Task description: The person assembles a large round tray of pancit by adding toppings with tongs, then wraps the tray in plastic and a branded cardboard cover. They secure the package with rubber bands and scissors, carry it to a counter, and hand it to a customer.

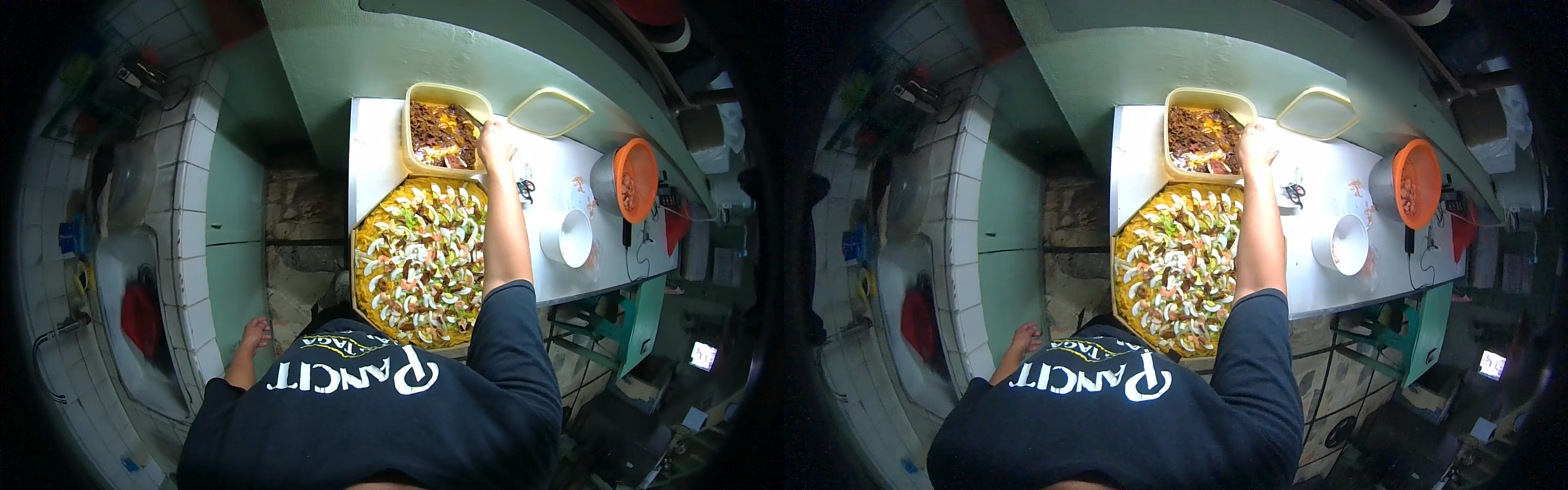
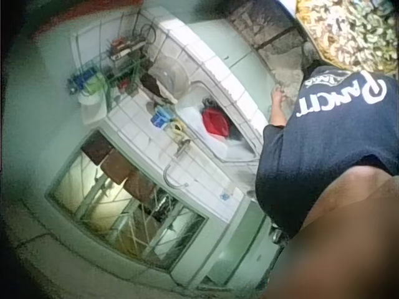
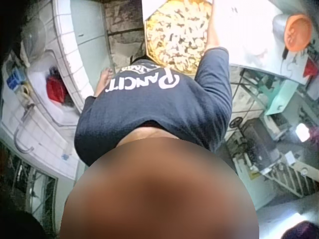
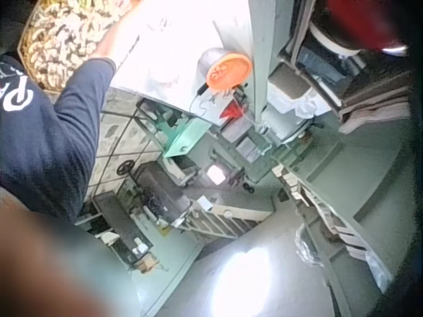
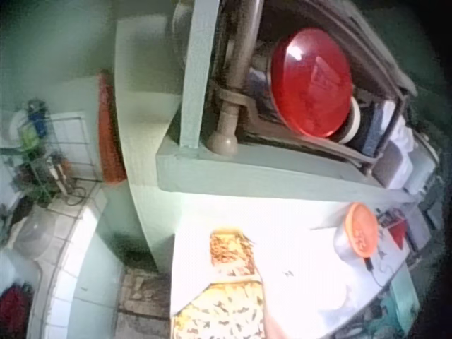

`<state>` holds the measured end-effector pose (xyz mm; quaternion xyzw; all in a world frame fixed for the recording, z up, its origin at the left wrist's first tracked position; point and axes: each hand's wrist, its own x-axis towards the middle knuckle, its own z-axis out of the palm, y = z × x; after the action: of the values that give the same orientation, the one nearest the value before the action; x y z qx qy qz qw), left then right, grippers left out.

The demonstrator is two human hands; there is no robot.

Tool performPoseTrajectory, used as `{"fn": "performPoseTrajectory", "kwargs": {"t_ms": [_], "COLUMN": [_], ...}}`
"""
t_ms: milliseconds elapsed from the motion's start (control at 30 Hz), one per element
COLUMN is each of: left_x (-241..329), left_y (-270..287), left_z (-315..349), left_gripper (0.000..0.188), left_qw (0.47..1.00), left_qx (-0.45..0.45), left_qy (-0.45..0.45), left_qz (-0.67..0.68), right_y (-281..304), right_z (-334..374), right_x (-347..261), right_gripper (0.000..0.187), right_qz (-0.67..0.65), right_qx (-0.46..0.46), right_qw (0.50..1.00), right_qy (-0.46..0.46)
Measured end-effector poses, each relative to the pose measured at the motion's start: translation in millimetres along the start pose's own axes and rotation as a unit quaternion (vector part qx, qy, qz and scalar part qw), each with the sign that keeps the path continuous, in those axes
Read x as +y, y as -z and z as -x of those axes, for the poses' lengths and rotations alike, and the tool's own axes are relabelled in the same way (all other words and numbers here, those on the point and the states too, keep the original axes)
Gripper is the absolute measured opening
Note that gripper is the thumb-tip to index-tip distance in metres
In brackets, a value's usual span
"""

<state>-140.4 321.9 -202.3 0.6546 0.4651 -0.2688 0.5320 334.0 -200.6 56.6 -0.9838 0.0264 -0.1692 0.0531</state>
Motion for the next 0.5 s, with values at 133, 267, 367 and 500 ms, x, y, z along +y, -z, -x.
{"fn": "performPoseTrajectory", "kwargs": {"t_ms": [133,267,367,500], "left_x": [-8.5,-10.5,-3.8,12.2], "left_y": [3.1,4.9,-0.6,-12.0], "left_z": [-0.8,-9.6,-14.7,-14.6], "left_gripper": [0.035,0.035,0.037,0.039], "left_qw": [1.000,1.000,1.000,0.999], "left_qx": [0.004,0.000,-0.003,-0.019], "left_qy": [0.002,0.002,-0.010,-0.043], "left_qz": [-0.006,-0.019,-0.025,-0.020], "right_y": [34.5,65.9,62.5,45.7], "right_z": [18.5,49.3,63.8,65.3], "right_x": [9.8,22.6,22.6,20.1], "right_gripper": [0.028,0.031,0.027,0.026], "right_qz": [-0.059,-0.149,-0.156,-0.037], "right_qx": [-0.015,-0.005,-0.003,0.021], "right_qw": [0.998,0.986,0.984,0.999], "right_qy": [-0.034,-0.071,-0.087,-0.014]}}
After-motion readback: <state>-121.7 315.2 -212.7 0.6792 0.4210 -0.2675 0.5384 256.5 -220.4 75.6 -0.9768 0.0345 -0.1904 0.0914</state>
